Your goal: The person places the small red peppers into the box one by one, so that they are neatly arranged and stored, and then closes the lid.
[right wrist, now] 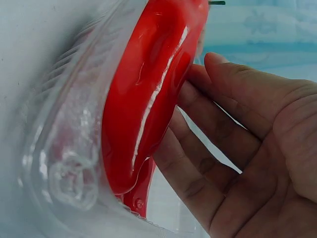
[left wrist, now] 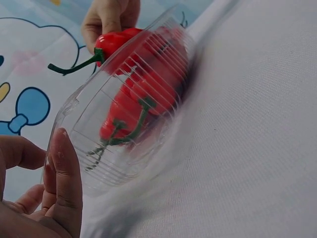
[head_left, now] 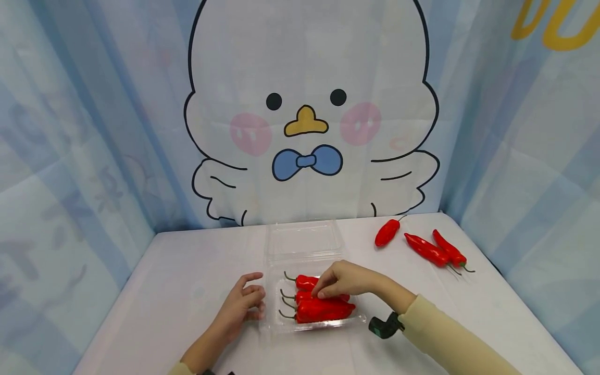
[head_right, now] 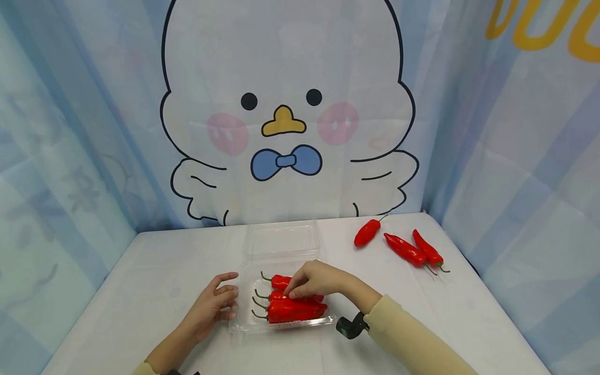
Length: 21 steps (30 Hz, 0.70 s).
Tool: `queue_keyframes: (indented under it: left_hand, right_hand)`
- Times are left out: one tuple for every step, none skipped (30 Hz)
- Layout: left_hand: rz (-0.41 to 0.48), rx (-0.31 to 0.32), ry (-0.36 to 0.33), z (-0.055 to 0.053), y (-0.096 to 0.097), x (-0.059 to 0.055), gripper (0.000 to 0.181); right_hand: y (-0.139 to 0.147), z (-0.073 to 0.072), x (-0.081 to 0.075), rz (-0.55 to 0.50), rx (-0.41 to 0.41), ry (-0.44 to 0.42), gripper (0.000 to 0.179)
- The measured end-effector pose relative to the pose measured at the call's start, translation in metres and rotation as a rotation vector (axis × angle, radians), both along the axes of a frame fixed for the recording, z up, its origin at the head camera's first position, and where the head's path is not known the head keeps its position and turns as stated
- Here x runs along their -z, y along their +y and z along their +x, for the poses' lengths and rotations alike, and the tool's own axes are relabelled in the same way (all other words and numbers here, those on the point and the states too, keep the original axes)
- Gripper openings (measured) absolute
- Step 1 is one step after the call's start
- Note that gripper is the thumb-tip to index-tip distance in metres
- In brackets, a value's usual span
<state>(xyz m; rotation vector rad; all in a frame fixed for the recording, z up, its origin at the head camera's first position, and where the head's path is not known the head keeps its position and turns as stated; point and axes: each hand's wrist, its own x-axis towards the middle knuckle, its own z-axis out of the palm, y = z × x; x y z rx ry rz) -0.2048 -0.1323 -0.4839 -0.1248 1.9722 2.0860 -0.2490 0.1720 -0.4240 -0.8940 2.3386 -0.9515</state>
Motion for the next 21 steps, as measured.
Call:
queue_keyframes:
  left_hand:
    - [0.000,-0.003,-0.001,0.0002,0.0001,-0.0001,0.054]
    - [0.000,-0.004,-0.002,0.0000,0.0001,0.0003,0.054]
    - [-0.001,-0.005,-0.002,-0.0001,0.0001,0.0005,0.054]
    - [-0.001,-0.006,-0.004,-0.0004,0.0002,0.0009,0.054]
    - [-0.001,-0.008,-0.007,-0.0004,0.0003,0.0009,0.054]
    - [-0.001,-0.008,-0.009,-0.0006,0.0003,0.0012,0.054]
    - [-0.001,-0.008,-0.009,-0.0007,0.0002,0.0016,0.054]
    - [0.000,-0.007,-0.011,-0.0010,0.0001,0.0021,0.054]
    - [0.000,-0.007,-0.012,-0.0010,0.0000,0.0020,0.054]
    - [0.002,-0.007,-0.013,-0.0010,0.0000,0.0025,0.054]
    - [0.003,-0.008,-0.013,-0.0009,0.0001,0.0025,0.054]
    - [0.004,-0.006,-0.013,-0.0009,0.0000,0.0030,0.054]
    - [0.006,-0.005,-0.011,-0.0007,0.0000,0.0031,0.054]
    - [0.008,-0.005,-0.011,-0.0007,0.0001,0.0031,0.054]
    - [0.010,-0.005,-0.010,-0.0006,0.0002,0.0033,0.054]
    - [0.012,-0.003,-0.005,-0.0005,0.0003,0.0037,0.054]
    - [0.013,-0.003,-0.003,-0.0005,0.0004,0.0038,0.054]
    - [0.014,-0.003,-0.002,-0.0007,0.0004,0.0042,0.053]
    - [0.014,-0.002,0.000,-0.0006,0.0006,0.0042,0.053]
    - [0.011,-0.003,-0.001,-0.0008,0.0008,0.0044,0.052]
    - [0.010,-0.004,-0.001,-0.0010,0.0008,0.0047,0.052]
  right_hand:
    - [-0.0001,0.0001,-0.0003,-0.003,0.000,-0.001,0.015]
    - [0.0000,-0.0001,-0.0004,-0.004,0.001,-0.002,0.016]
    - [0.0001,-0.0004,-0.0002,-0.005,0.002,-0.003,0.016]
    - [0.0003,-0.0009,0.0001,-0.005,0.004,-0.004,0.016]
    - [0.0008,-0.0015,0.0006,-0.005,0.008,-0.005,0.016]
    - [0.0012,-0.0023,0.0014,-0.005,0.012,-0.005,0.016]
    - [0.0016,-0.0029,0.0024,-0.007,0.015,-0.005,0.017]
    - [0.0021,-0.0034,0.0033,-0.009,0.020,-0.008,0.017]
    - [0.0026,-0.0041,0.0042,-0.010,0.025,-0.009,0.018]
    - [0.0033,-0.0046,0.0052,-0.011,0.030,-0.011,0.019]
    - [0.0040,-0.0050,0.0059,-0.014,0.035,-0.013,0.020]
    - [0.0044,-0.0050,0.0061,-0.019,0.039,-0.015,0.021]
    - [0.0049,-0.0051,0.0063,-0.023,0.044,-0.019,0.022]
    - [0.0055,-0.0052,0.0060,-0.027,0.049,-0.024,0.022]
    - [0.0059,-0.0053,0.0059,-0.030,0.053,-0.027,0.023]
    - [0.0060,-0.0052,0.0057,-0.037,0.056,-0.031,0.023]
    - [0.0062,-0.0051,0.0055,-0.041,0.058,-0.034,0.023]
    - [0.0062,-0.0049,0.0051,-0.047,0.058,-0.039,0.023]
    - [0.0063,-0.0049,0.0050,-0.049,0.059,-0.042,0.024]
    - [0.0063,-0.0047,0.0049,-0.052,0.058,-0.045,0.024]
    - [0.0062,-0.0048,0.0051,-0.052,0.058,-0.046,0.024]
